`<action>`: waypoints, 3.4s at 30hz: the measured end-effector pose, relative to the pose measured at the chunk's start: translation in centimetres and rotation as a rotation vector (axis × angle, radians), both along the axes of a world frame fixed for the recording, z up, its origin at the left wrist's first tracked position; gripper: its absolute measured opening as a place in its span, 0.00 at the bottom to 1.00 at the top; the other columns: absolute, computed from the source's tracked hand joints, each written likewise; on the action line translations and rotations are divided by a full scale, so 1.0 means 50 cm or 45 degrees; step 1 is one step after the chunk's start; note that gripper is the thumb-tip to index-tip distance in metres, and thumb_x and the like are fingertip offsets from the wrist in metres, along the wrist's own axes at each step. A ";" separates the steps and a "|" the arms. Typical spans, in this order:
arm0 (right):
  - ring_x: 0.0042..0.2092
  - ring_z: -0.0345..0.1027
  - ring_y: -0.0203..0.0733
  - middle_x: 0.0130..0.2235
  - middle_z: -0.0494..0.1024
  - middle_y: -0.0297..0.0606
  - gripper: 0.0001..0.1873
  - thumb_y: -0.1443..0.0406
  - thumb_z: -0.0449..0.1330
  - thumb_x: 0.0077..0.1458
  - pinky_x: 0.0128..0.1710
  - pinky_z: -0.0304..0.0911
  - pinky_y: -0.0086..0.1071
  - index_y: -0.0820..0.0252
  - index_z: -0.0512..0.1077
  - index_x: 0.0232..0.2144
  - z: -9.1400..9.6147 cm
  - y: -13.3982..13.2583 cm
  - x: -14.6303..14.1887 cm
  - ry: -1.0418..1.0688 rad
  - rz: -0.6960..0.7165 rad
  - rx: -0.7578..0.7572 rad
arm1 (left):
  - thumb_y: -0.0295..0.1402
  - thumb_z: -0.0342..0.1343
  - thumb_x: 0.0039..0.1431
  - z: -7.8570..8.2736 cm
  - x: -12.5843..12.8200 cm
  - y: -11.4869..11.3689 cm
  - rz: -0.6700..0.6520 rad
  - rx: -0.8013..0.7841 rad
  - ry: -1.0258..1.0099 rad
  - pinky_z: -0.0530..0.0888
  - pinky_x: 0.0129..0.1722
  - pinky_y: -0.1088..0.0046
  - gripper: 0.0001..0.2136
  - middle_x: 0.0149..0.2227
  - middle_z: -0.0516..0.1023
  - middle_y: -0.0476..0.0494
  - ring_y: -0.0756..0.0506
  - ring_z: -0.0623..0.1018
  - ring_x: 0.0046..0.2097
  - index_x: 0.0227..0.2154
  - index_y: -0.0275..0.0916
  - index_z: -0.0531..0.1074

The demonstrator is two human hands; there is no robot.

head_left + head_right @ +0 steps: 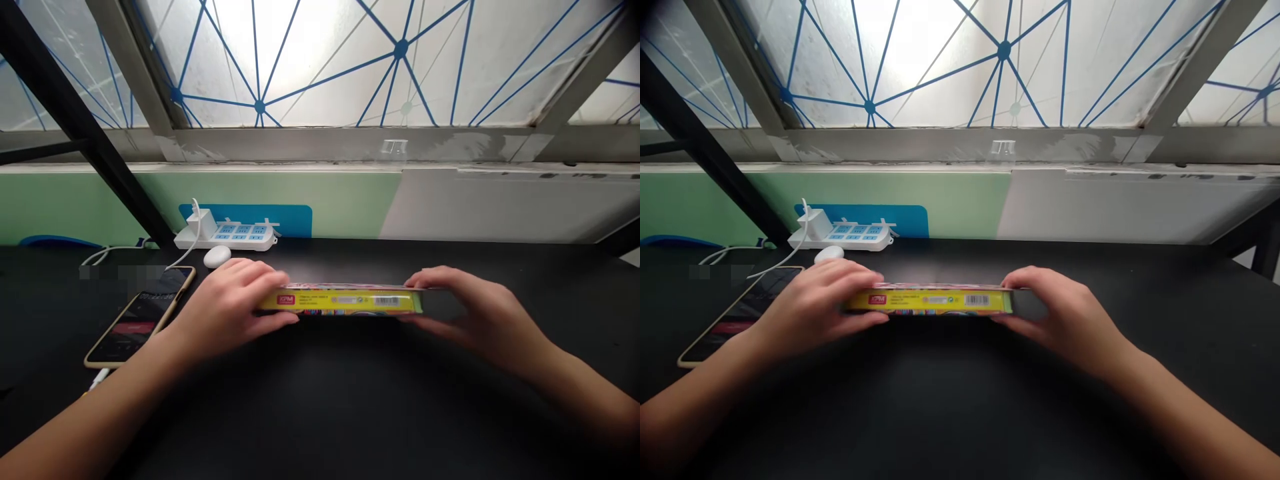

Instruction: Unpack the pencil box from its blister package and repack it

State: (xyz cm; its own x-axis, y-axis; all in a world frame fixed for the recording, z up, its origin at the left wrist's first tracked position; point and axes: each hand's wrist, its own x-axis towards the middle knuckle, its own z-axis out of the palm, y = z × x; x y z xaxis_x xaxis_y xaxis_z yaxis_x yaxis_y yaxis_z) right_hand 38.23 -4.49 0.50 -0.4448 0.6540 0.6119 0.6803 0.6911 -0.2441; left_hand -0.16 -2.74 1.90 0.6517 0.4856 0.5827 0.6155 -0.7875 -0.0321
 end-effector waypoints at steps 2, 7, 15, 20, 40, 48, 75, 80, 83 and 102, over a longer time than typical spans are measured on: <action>0.40 0.81 0.46 0.43 0.85 0.37 0.16 0.61 0.67 0.60 0.41 0.77 0.37 0.51 0.73 0.50 -0.004 -0.005 -0.009 -0.144 0.082 0.120 | 0.43 0.62 0.67 0.005 0.001 -0.002 -0.070 0.021 0.122 0.73 0.41 0.64 0.13 0.41 0.82 0.40 0.42 0.79 0.38 0.43 0.38 0.73; 0.42 0.82 0.46 0.46 0.85 0.41 0.19 0.61 0.66 0.62 0.43 0.76 0.37 0.56 0.72 0.54 -0.002 -0.017 -0.017 -0.363 0.142 0.232 | 0.31 0.54 0.72 0.015 0.016 -0.013 -0.149 0.114 0.186 0.71 0.43 0.63 0.07 0.42 0.84 0.40 0.43 0.80 0.37 0.41 0.35 0.76; 0.47 0.80 0.49 0.50 0.84 0.42 0.16 0.61 0.63 0.64 0.47 0.75 0.40 0.54 0.76 0.54 0.002 -0.014 -0.014 -0.349 0.129 0.044 | 0.29 0.53 0.73 -0.001 0.023 -0.017 -0.174 0.058 0.240 0.71 0.45 0.61 0.08 0.43 0.84 0.41 0.41 0.81 0.39 0.44 0.36 0.77; 0.59 0.74 0.53 0.61 0.77 0.43 0.23 0.61 0.59 0.66 0.56 0.71 0.48 0.52 0.70 0.62 -0.019 -0.013 -0.019 -0.499 0.138 -0.065 | 0.35 0.55 0.73 -0.027 0.041 -0.018 -0.240 -0.081 0.250 0.71 0.49 0.62 0.09 0.49 0.83 0.41 0.41 0.81 0.46 0.49 0.38 0.76; 0.65 0.66 0.59 0.66 0.71 0.50 0.32 0.54 0.61 0.66 0.60 0.68 0.57 0.53 0.63 0.68 -0.045 -0.012 -0.031 -0.533 0.073 -0.064 | 0.35 0.51 0.66 -0.036 0.020 0.012 0.382 -1.111 -0.294 0.68 0.31 0.72 0.25 0.33 0.76 0.50 0.46 0.76 0.32 0.65 0.40 0.60; 0.68 0.61 0.63 0.68 0.68 0.52 0.32 0.55 0.59 0.67 0.60 0.67 0.61 0.59 0.62 0.68 -0.051 -0.038 -0.106 -0.617 0.081 0.000 | 0.36 0.53 0.68 -0.068 0.068 -0.006 0.200 -1.492 -0.759 0.70 0.31 0.72 0.27 0.34 0.73 0.52 0.49 0.73 0.30 0.67 0.42 0.54; 0.69 0.57 0.70 0.70 0.62 0.55 0.43 0.48 0.62 0.62 0.63 0.64 0.63 0.70 0.61 0.69 -0.050 0.000 -0.319 -0.739 0.086 -0.119 | 0.37 0.57 0.66 -0.075 0.060 0.020 0.170 -1.682 -1.314 0.64 0.23 0.80 0.28 0.26 0.67 0.58 0.53 0.65 0.22 0.66 0.47 0.57; 0.68 0.59 0.70 0.69 0.62 0.57 0.49 0.44 0.66 0.56 0.62 0.65 0.63 0.68 0.62 0.69 -0.029 -0.001 -0.271 -0.754 0.084 -0.182 | 0.41 0.58 0.65 -0.075 0.061 0.020 0.197 -1.677 -1.289 0.65 0.23 0.80 0.28 0.25 0.66 0.58 0.53 0.65 0.22 0.65 0.48 0.58; 0.68 0.60 0.68 0.69 0.64 0.53 0.45 0.49 0.67 0.58 0.61 0.66 0.63 0.64 0.61 0.69 -0.033 -0.007 -0.211 -0.735 0.073 -0.150 | 0.41 0.57 0.65 -0.072 0.065 0.019 0.224 -1.675 -1.263 0.65 0.24 0.80 0.25 0.26 0.67 0.58 0.53 0.65 0.22 0.63 0.48 0.59; 0.64 0.67 0.62 0.66 0.72 0.50 0.27 0.65 0.54 0.68 0.60 0.69 0.57 0.64 0.64 0.67 -0.038 -0.009 -0.081 -0.719 0.035 -0.016 | 0.39 0.47 0.68 -0.030 -0.090 0.096 0.767 -0.990 -0.037 0.74 0.44 0.66 0.24 0.50 0.80 0.41 0.37 0.81 0.47 0.66 0.53 0.68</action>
